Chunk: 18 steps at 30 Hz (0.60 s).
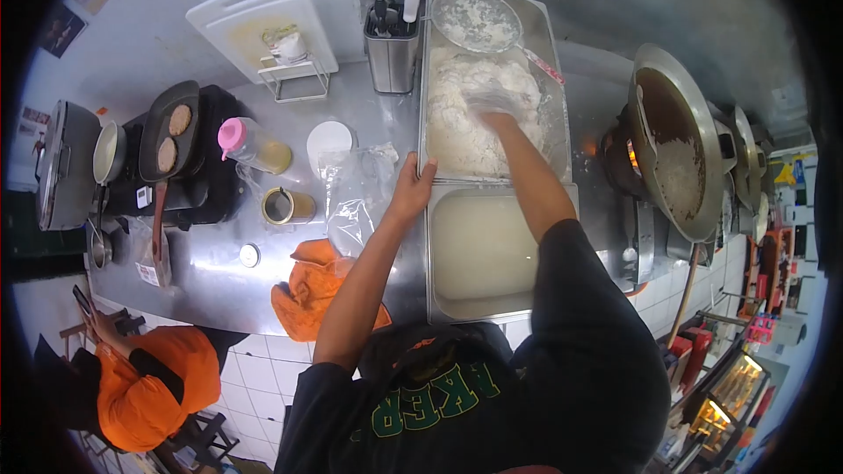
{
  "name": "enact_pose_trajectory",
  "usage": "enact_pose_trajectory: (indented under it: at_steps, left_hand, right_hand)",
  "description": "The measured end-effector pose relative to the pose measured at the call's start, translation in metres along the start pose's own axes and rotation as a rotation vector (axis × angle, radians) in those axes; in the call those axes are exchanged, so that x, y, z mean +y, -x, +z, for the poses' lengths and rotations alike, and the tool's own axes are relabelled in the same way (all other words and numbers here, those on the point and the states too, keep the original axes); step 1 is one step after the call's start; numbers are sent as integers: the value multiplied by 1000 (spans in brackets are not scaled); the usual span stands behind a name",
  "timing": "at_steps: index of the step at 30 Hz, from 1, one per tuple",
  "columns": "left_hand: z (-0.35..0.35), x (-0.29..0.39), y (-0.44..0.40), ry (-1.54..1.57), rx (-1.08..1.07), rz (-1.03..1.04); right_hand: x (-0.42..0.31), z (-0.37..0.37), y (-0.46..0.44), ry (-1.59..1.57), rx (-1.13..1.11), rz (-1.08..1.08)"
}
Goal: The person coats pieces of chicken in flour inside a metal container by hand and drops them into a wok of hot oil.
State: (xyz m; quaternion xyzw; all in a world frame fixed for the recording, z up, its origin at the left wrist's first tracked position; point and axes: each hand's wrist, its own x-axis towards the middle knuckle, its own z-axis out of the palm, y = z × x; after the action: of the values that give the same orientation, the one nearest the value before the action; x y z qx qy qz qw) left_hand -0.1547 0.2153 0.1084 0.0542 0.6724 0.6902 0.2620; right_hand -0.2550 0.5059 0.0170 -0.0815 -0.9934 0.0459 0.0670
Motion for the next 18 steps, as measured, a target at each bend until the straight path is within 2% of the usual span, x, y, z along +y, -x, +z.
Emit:
enact_pose_trajectory:
  at_steps: [1, 3, 4, 6, 10, 12, 13, 16, 17, 18]
  left_hand:
    - [0, -3, 2, -10, -11, -11]
    - [1, -8, -2, 16, 3, 104]
    - [3, -8, 0, 27, -7, 98]
    - [1, -4, 1, 111, -16, 43]
    - [-1, -6, 1, 68, -20, -3]
    - [0, -7, 1, 16, 18, 19]
    - [0, -6, 1, -39, 35, 41]
    - [2, -3, 0, 13, 29, 69]
    - [1, -3, -3, 7, 25, 68]
    - [-1, -7, -2, 8, 24, 50]
  right_hand:
    - [-21, -18, 5, -7, -6, 16]
    - [-58, -94, 16, 33, -428, 214]
    - [-50, -91, 28, 44, -436, 223]
    - [-35, -91, 48, -153, -565, 39]
    - [-35, -145, 61, -63, -533, -121]
    - [-34, -164, 48, -117, -505, 114]
    - [-20, -142, 38, -171, -459, 156]
    - [11, -33, 15, -308, -242, 57]
    - [1, -23, 16, -319, -187, 45]
    - [-24, -44, 28, -224, -152, -135]
